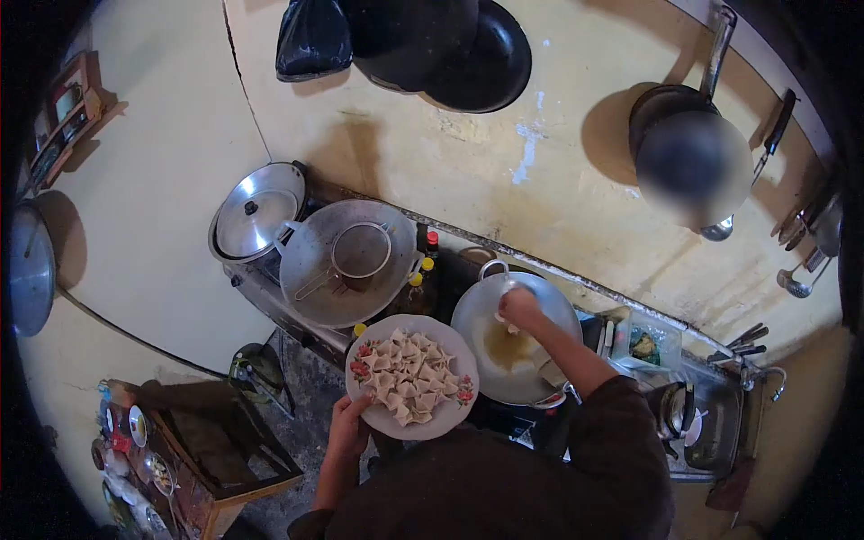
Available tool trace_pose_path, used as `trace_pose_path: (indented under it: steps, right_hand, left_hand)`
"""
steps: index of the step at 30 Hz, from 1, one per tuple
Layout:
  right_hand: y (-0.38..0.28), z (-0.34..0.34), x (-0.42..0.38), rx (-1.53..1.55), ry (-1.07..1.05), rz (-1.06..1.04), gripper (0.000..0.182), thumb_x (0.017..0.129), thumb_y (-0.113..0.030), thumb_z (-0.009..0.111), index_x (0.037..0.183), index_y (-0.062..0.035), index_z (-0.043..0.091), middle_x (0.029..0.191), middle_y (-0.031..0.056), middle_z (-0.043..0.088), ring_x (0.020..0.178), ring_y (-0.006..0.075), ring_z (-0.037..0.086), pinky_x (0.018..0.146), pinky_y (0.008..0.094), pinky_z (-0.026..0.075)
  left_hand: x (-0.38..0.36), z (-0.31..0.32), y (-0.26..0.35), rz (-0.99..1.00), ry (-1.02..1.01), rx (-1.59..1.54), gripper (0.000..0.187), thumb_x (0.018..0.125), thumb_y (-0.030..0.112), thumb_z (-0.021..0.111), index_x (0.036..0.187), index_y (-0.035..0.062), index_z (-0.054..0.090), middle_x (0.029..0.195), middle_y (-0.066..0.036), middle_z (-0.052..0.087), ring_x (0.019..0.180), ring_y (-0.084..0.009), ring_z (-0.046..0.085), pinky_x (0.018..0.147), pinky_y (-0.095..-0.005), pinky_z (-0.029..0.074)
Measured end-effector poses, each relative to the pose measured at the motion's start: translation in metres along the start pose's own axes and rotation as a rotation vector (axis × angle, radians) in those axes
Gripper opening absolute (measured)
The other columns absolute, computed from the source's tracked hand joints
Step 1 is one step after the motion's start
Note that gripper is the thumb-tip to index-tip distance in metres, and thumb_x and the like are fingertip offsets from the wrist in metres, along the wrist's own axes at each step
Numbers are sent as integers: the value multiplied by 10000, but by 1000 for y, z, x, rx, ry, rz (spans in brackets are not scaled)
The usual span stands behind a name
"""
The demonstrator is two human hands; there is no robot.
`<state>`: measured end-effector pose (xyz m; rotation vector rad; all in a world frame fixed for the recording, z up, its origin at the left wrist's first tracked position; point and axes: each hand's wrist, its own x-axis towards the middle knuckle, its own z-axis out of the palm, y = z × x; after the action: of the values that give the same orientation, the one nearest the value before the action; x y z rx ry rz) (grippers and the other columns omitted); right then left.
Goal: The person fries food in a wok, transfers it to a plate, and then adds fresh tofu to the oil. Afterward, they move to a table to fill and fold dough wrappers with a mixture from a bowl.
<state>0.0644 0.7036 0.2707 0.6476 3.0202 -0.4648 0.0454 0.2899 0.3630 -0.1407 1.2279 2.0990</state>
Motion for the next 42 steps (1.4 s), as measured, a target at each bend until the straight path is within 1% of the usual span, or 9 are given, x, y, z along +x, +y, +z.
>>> trace_pose_path:
  steps: [4, 12, 15, 18, 23, 26, 29, 36, 42]
  right_hand:
    - [25, 65, 13, -230, -12, -61, 146, 674, -176, 598, 709, -48, 659, 785, 122, 630, 717, 288, 620, 676, 410, 496]
    - [34, 91, 19, -328, -59, -180, 141, 674, -171, 602, 710, -42, 647, 848, 151, 604, 789, 296, 608, 714, 400, 497]
    - [16, 56, 14, -160, 47, -13, 136, 658, -174, 639, 697, -44, 646, 822, 117, 611, 760, 293, 604, 703, 382, 496]
    - [-4, 0, 10, -18, 50, -171, 161, 639, -186, 686, 745, -67, 665, 793, 91, 617, 700, 275, 596, 651, 352, 486]
    - [-83, -105, -35, 694, -13, -357, 169, 665, -134, 696, 828, -96, 673, 793, 100, 623, 723, 272, 603, 629, 346, 473]
    - [-125, -138, -66, 634, -144, -564, 208, 671, -109, 688, 876, -91, 657, 816, 104, 615, 762, 273, 597, 656, 358, 476]
    - [-136, -118, -74, 344, -6, -822, 220, 720, -169, 665, 934, -124, 647, 871, 89, 615, 827, 253, 582, 691, 364, 472]
    - [-153, -109, -81, 185, 26, -684, 198, 713, -132, 630, 905, -85, 640, 841, 108, 599, 840, 309, 576, 725, 397, 474]
    - [-139, -109, -66, 148, -192, -498, 188, 690, -124, 630, 869, -73, 650, 782, 130, 623, 768, 297, 609, 680, 376, 487]
  left_hand:
    - [-4, -13, -5, -24, 73, -8, 266, 814, 80, 543, 1037, -64, 533, 994, -154, 600, 876, -234, 605, 783, -358, 485]
    - [-16, -19, -4, 2, 148, -37, 249, 813, 71, 533, 1027, -55, 541, 988, -148, 602, 873, -239, 608, 782, -362, 490]
    - [-16, -16, -3, 9, 145, -40, 244, 816, 77, 532, 1021, -55, 541, 981, -147, 603, 863, -234, 610, 778, -356, 490]
    - [-14, -16, -2, 10, 128, -28, 249, 818, 86, 538, 1020, -59, 537, 980, -145, 603, 860, -231, 610, 779, -355, 488]
    - [-10, -1, 1, -15, 93, 21, 261, 812, 87, 548, 1022, -66, 530, 966, -144, 606, 843, -230, 613, 766, -352, 492]
    - [-8, 6, -1, -16, 49, 18, 267, 806, 85, 556, 1024, -68, 529, 962, -145, 607, 833, -228, 614, 764, -350, 492]
    - [-6, 9, -3, -37, 12, 60, 295, 786, 93, 543, 1024, -80, 520, 965, -161, 596, 854, -254, 611, 763, -386, 495]
    - [-4, 15, -5, -68, -67, 107, 216, 795, 76, 576, 968, -54, 569, 920, -132, 623, 803, -208, 618, 772, -341, 485]
    - [-3, 24, -4, -78, -92, 83, 218, 806, 78, 567, 977, -58, 564, 943, -140, 617, 846, -215, 610, 783, -352, 481]
